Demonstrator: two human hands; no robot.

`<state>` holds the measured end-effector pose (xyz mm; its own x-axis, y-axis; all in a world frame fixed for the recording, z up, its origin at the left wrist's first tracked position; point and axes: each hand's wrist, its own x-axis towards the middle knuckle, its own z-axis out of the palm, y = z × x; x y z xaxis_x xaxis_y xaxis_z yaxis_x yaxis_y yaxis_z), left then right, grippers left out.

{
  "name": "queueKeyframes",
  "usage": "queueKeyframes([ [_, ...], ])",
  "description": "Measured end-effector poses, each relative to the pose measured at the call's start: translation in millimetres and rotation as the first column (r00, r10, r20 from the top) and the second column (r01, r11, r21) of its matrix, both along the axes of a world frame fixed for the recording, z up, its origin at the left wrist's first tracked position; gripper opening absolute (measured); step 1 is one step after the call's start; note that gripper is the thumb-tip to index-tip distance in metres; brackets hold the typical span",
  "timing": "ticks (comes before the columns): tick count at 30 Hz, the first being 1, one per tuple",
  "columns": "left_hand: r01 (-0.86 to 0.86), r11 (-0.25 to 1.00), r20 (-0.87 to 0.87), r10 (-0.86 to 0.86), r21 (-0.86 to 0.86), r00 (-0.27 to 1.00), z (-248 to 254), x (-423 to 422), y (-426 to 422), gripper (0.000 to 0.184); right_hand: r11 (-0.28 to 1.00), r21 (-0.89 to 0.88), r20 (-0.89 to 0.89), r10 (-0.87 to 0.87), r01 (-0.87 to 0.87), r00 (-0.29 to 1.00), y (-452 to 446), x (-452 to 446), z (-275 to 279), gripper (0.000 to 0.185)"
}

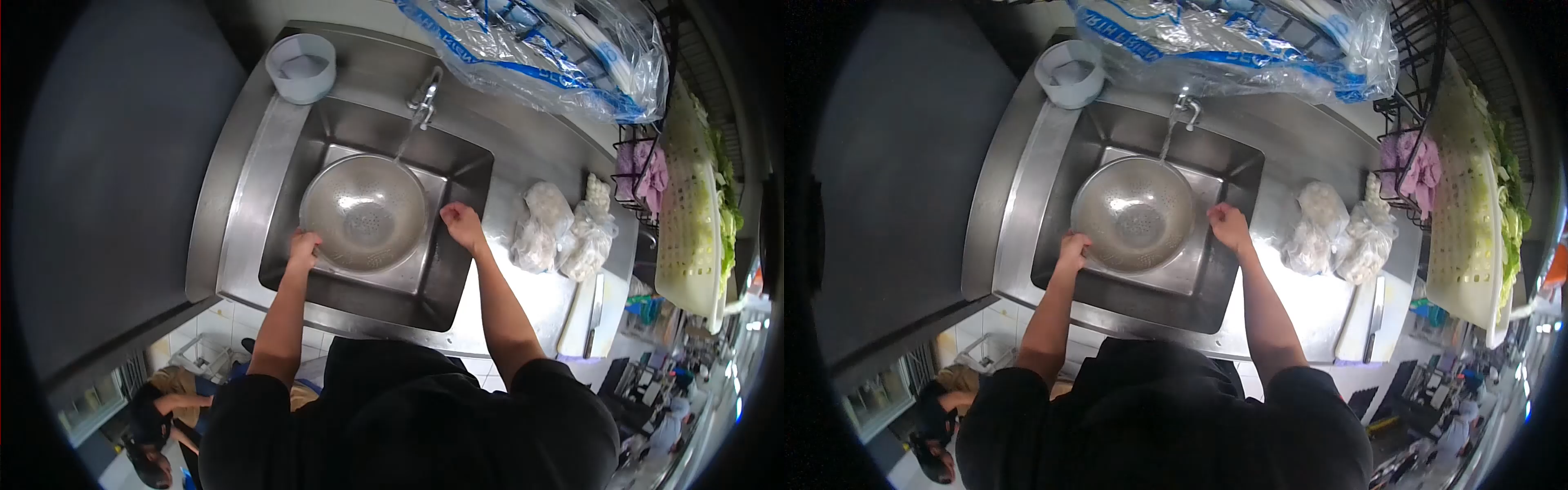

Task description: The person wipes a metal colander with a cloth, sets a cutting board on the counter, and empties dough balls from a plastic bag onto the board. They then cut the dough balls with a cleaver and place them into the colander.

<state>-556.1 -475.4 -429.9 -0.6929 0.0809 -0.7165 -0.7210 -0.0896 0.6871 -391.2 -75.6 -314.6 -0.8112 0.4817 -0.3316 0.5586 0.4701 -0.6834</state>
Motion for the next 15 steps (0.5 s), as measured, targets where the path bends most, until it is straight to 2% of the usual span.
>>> queueKeyframes([
  [1, 0.034, 0.999, 0.059, -0.035, 0.024, 0.998, -13.8, -5.3, 0.8, 0.054, 0.999, 0.021, 0.016, -0.042, 0.042, 0.999, -5.5, 14.2, 11.0, 0.031],
  [2, 0.051, 0.999, 0.037, -0.052, 0.014, 0.998, 2.6, -7.7, 5.9, 0.050, 0.997, 0.036, 0.036, -0.062, 0.061, 0.997, -12.4, 27.5, 24.9, 0.029],
  [5, 0.156, 0.982, 0.033, -0.160, 0.110, 0.987, -12.8, -33.2, 16.4, 0.042, 0.993, 0.041, 0.088, -0.110, 0.107, 0.990, -29.3, 63.1, 48.1, 0.026],
  [6, 0.252, 0.962, -0.053, -0.248, 0.108, 0.967, -12.0, -45.0, 28.5, 0.036, 0.992, 0.029, 0.107, -0.121, 0.119, 0.987, -34.4, 71.9, 50.1, 0.024],
  [8, 0.503, 0.860, -0.226, -0.476, 0.082, 0.850, -8.1, -80.0, 61.7, 0.036, 0.986, 0.075, 0.079, -0.156, 0.150, 0.985, -43.9, 82.4, 51.5, 0.023],
  [10, 0.660, 0.662, -0.357, -0.748, -0.355, 0.559, 44.7, -107.4, 117.1, 0.034, 0.977, 0.125, 0.045, -0.180, 0.173, 0.983, -49.9, 81.4, 53.3, 0.022],
  [12, 0.664, 0.532, -0.489, -0.827, -0.525, 0.276, 44.5, -128.8, 169.9, 0.034, 0.956, 0.088, -0.127, -0.269, 0.281, 0.955, -55.6, 58.3, 52.3, 0.023],
  [14, 0.558, 0.248, -0.258, -0.964, -0.792, 0.062, 130.4, -112.3, 210.2, 0.033, 0.956, 0.023, -0.226, -0.281, 0.293, 0.933, -55.9, 14.2, 48.0, 0.021],
  [15, 0.526, 0.042, -0.088, -0.994, -0.850, -0.063, 138.0, -113.4, 225.6, 0.033, 0.972, 0.035, -0.217, -0.221, 0.233, 0.951, -46.2, -10.7, 32.9, 0.020],
])
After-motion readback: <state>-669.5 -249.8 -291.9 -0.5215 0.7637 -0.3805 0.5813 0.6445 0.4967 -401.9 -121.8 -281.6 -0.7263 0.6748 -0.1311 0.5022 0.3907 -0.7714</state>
